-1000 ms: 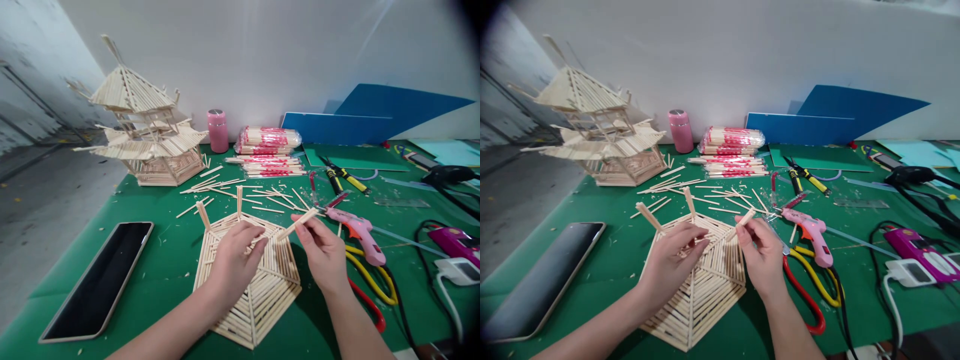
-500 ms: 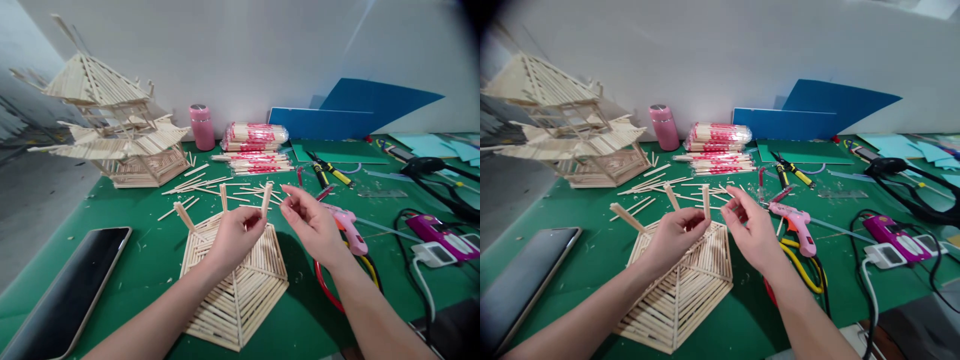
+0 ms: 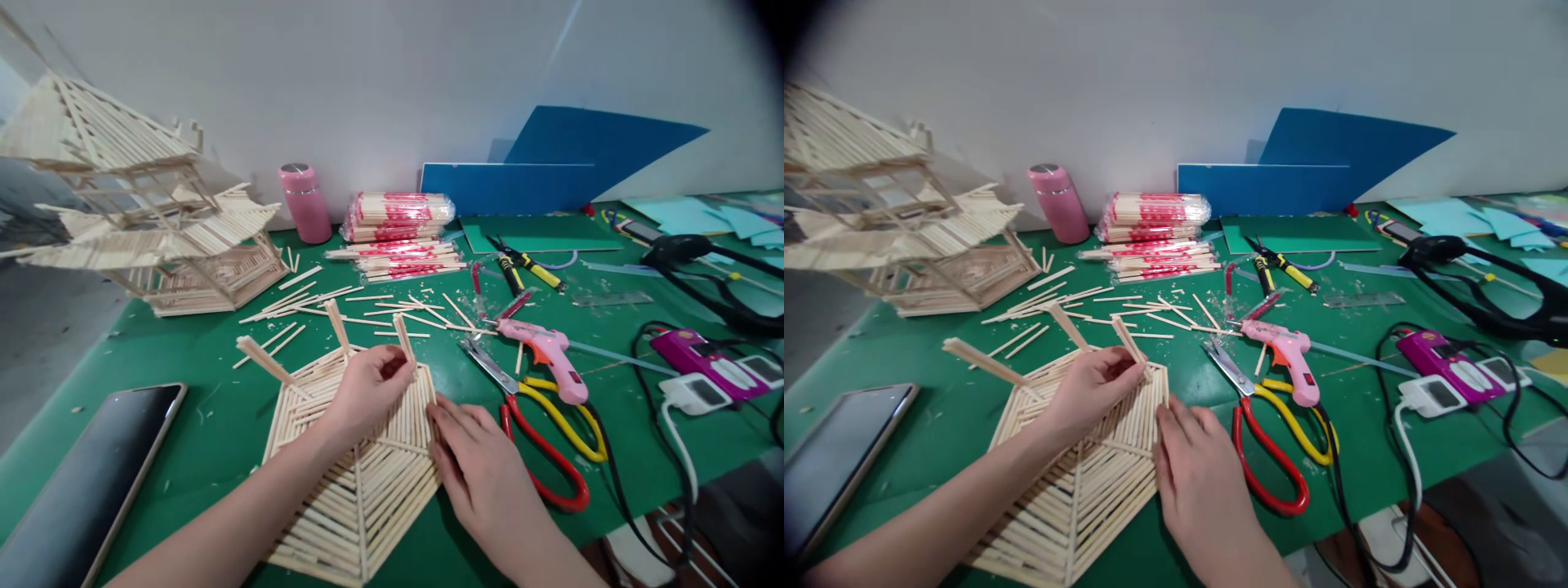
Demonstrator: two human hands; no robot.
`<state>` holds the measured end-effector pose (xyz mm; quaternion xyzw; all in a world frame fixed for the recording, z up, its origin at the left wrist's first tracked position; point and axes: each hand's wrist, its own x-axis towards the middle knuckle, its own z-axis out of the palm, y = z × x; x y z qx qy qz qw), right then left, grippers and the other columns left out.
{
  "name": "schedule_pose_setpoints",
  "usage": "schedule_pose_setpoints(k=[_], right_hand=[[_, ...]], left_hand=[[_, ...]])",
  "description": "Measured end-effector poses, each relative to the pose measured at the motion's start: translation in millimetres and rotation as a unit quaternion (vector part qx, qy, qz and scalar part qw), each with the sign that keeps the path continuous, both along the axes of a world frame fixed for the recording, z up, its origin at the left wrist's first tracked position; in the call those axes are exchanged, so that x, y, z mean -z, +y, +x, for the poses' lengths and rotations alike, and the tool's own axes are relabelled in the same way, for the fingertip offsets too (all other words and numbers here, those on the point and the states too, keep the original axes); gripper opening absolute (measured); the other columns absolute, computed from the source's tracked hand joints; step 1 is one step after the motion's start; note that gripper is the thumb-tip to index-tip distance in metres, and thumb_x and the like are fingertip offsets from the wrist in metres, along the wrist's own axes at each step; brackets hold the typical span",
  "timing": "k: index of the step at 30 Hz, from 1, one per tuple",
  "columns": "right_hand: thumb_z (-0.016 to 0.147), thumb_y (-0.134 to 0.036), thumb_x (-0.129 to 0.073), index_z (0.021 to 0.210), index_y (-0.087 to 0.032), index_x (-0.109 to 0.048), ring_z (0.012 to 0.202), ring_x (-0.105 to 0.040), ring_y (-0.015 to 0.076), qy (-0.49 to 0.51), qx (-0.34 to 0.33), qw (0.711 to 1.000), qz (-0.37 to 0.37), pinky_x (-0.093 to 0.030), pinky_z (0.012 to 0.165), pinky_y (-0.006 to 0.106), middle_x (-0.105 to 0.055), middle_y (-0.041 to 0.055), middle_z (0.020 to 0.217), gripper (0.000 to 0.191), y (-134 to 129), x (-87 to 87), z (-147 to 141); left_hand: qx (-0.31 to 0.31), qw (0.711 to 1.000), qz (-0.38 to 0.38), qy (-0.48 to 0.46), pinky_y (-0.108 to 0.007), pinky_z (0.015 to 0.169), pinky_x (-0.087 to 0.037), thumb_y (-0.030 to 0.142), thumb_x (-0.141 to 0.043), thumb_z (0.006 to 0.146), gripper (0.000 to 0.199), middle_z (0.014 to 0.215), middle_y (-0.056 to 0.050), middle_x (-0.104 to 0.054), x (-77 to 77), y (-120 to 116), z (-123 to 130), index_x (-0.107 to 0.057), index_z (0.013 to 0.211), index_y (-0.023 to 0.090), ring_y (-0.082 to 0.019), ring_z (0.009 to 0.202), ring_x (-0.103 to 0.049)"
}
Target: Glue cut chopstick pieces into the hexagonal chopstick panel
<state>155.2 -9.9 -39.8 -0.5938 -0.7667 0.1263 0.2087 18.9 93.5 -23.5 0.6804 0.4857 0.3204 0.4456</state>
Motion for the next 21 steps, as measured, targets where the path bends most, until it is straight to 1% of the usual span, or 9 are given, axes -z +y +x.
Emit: schedule_pose_setpoints(k=[3, 6, 10, 15, 18, 21], right_hand=[[0.083, -0.017, -0.042, 0.114, -0.009, -0.055, 0.098, -0.049, 0.0251, 0.013, -0.010, 1.000, -0.003, -0.044, 0.084, 0.042, -0.057, 0.0112, 0.117, 0.035, -2, -1.4, -5], [0.083, -0.018, -0.043, 0.114, -0.008, -0.055, 0.099, -0.049, 0.0261, 0.021, -0.008, 1.000, 0.000, -0.044, 0.084, 0.043, -0.057, 0.0116, 0.117, 0.035, -2, -1.1, -8], [0.082, -0.018, -0.044, 0.113, -0.008, -0.055, 0.100, -0.048, 0.0254, 0.037, -0.013, 0.999, -0.004, -0.043, 0.086, 0.042, -0.056, 0.0122, 0.117, 0.034, 0, -1.0, -8], [0.084, -0.017, -0.041, 0.114, -0.009, -0.053, 0.102, -0.047, 0.0237, 0.070, -0.010, 0.997, -0.028, -0.042, 0.087, 0.040, -0.056, 0.0125, 0.116, 0.033, 1, -0.8, -4], [0.084, -0.018, -0.042, 0.114, -0.009, -0.053, 0.104, -0.045, 0.0236, 0.084, -0.003, 0.996, -0.031, -0.041, 0.088, 0.040, -0.055, 0.0123, 0.116, 0.033, 0, 1.5, -2], [0.083, -0.019, -0.043, 0.112, -0.010, -0.053, 0.105, -0.045, 0.0237, 0.095, -0.002, 0.995, -0.025, -0.041, 0.088, 0.040, -0.055, 0.0123, 0.115, 0.032, -1, 4.0, -1]], left_hand=[[-0.003, 1.000, 0.005, 0.014, -0.024, 0.053, -0.043, 0.024, -0.052, 0.071, 0.016, 0.062, -0.003, -0.063, -1.5, -1, -6, -0.062, 0.067, 0.012, -0.013, 0.057, -0.055], [-0.010, 1.000, 0.013, 0.027, -0.022, 0.051, -0.042, 0.023, -0.053, 0.071, 0.014, 0.059, -0.001, -0.061, -5.9, -3, -10, -0.062, 0.066, 0.013, -0.012, 0.054, -0.053], [-0.017, 0.998, 0.041, 0.044, -0.021, 0.049, -0.040, 0.022, -0.054, 0.070, 0.013, 0.056, 0.000, -0.059, -9.7, -4, -5, -0.061, 0.063, 0.013, -0.011, 0.051, -0.051], [-0.032, 0.997, 0.048, 0.050, -0.022, 0.051, -0.041, 0.024, -0.053, 0.073, 0.016, 0.059, -0.001, -0.061, -3.2, -4, 4, -0.060, 0.064, 0.013, -0.012, 0.054, -0.053], [-0.040, 0.997, 0.045, 0.053, -0.022, 0.053, -0.042, 0.026, -0.052, 0.074, 0.018, 0.064, -0.003, -0.064, 1.7, -4, 5, -0.061, 0.068, 0.012, -0.013, 0.057, -0.055], [-0.044, 0.996, 0.044, 0.059, -0.023, 0.052, -0.042, 0.027, -0.052, 0.074, 0.019, 0.064, -0.004, -0.065, 3.4, -4, 5, -0.062, 0.068, 0.012, -0.014, 0.057, -0.056]])
